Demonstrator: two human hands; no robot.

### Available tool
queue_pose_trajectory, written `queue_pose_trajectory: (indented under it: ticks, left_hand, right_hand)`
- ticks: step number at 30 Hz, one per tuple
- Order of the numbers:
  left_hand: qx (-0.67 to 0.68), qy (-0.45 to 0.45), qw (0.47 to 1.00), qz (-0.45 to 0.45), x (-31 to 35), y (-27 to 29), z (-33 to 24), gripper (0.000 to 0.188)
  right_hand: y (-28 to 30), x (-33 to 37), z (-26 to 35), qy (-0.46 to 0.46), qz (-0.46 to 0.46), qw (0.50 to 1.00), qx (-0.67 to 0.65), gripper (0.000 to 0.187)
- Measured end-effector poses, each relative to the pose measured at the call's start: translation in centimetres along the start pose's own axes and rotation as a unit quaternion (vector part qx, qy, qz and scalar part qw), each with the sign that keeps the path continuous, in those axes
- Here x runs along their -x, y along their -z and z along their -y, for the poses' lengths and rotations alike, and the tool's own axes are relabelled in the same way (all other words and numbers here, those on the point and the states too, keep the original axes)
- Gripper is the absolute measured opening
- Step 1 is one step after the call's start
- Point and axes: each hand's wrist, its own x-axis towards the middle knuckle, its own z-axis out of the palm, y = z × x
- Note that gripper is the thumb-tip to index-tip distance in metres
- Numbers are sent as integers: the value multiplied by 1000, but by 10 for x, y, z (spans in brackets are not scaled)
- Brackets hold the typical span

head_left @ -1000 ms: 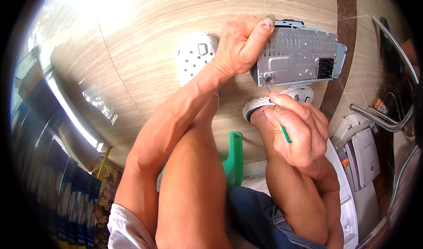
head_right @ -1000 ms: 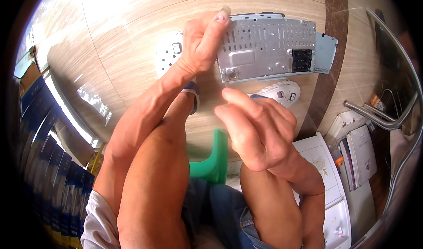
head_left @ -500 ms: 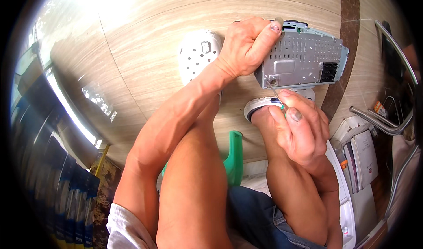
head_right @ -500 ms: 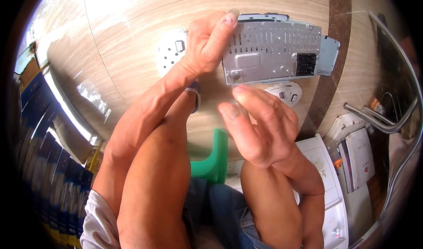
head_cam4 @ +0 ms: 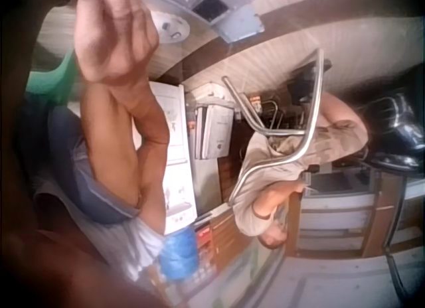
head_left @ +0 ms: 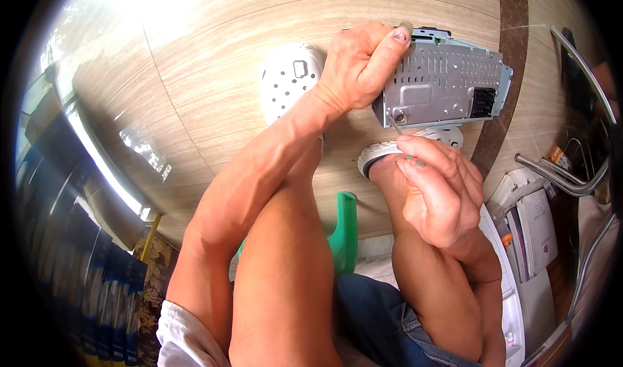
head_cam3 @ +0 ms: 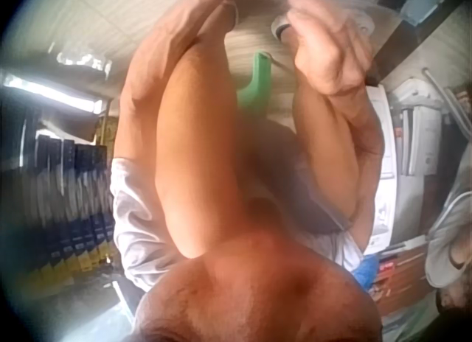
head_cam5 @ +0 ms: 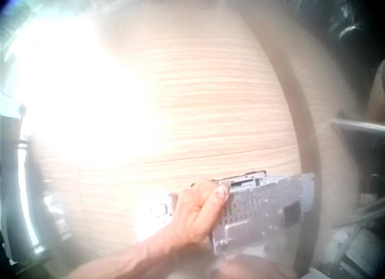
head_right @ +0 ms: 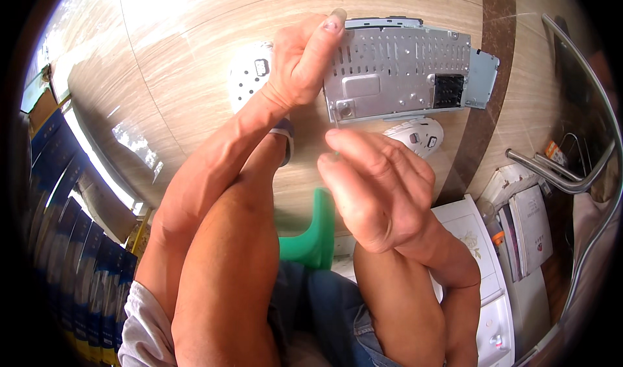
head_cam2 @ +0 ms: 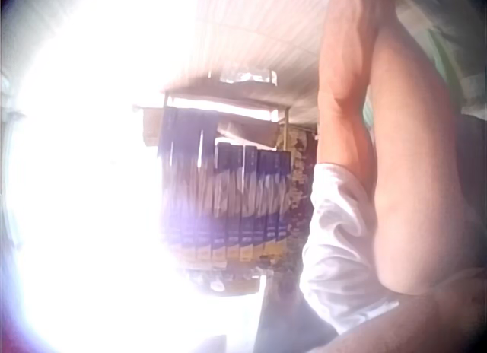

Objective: The person uses a screwdriver to remove screws from the metal casing of an electronic device. They detach a side panel and set it aside, then continue unscrewing the main body. Finally, they lift the casing to reveal the internal circuit board.

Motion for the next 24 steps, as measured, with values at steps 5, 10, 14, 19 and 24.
queue_pose_trajectory:
  ticks: [5, 10, 14, 19, 24]
  left_hand:
    - [-28, -48, 998, -8, 0, -2, -1, 39]
    - [-22, -11, 1000, -2, 0, 0, 0, 34]
    - [-45, -80, 996, -4, -1, 0, 0, 34]
    - [-1, -68, 998, 3, -3, -4, 0, 33]
    - [-51, 22, 998, 5, 2, 2, 5, 35]
  right_hand:
    - [0, 4, -2, -7, -7, 1000, -5, 29]
    - [-1, 4, -1, -17, -24, 1000, -1, 27]
    - [-2, 4, -3, -13, -33, 999, 0, 26]
    - [1, 3, -5, -6, -48, 999, 9, 26]
    - [-2, -5, -6, -17, -65, 998, -9, 18]
